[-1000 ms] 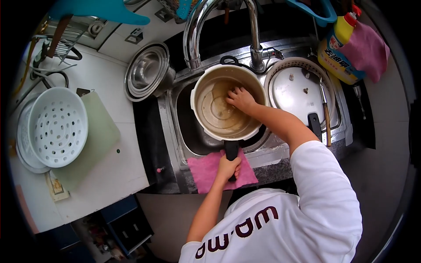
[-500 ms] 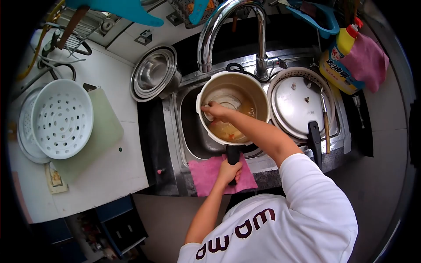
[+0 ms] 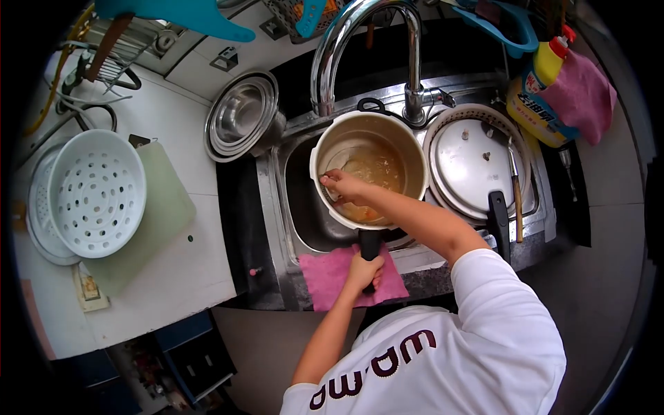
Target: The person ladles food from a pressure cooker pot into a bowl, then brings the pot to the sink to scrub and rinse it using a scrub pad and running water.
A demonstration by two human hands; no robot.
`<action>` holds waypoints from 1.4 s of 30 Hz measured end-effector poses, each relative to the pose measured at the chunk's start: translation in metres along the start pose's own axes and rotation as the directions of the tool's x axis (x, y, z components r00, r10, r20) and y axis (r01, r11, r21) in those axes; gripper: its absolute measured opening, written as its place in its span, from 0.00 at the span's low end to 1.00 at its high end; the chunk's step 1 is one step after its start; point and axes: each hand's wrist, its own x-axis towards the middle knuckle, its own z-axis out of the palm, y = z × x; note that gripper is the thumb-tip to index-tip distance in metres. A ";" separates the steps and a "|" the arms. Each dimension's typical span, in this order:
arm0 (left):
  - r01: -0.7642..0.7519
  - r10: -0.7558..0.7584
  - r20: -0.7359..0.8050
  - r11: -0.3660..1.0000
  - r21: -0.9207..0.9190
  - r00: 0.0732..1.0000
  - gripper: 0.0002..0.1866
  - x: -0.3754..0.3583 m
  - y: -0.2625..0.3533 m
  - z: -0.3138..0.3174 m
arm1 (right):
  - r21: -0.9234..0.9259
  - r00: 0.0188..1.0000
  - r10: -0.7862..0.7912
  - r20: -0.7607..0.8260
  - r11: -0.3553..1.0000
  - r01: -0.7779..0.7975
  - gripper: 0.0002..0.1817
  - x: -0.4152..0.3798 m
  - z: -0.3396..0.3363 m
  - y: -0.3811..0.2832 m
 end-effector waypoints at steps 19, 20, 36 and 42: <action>-0.010 0.010 -0.013 1.000 0.005 1.000 0.09 -0.002 0.006 0.000 | 0.580 0.764 0.064 -0.643 0.692 0.430 0.24 0.051 -0.041 -0.032; 0.001 -0.001 -0.013 1.000 0.013 1.000 0.10 -0.004 0.005 0.000 | 0.566 0.817 0.008 -0.577 0.725 0.393 0.22 0.052 -0.028 -0.029; -0.004 0.004 -0.005 1.000 -0.006 1.000 0.08 -0.006 0.008 0.001 | 0.454 0.999 -0.036 0.018 0.891 0.024 0.35 0.012 -0.034 -0.016; 0.018 -0.018 -0.001 1.000 0.014 1.000 0.12 -0.005 0.009 0.002 | 0.594 0.926 -0.053 -0.374 0.753 0.283 0.39 0.029 -0.042 -0.027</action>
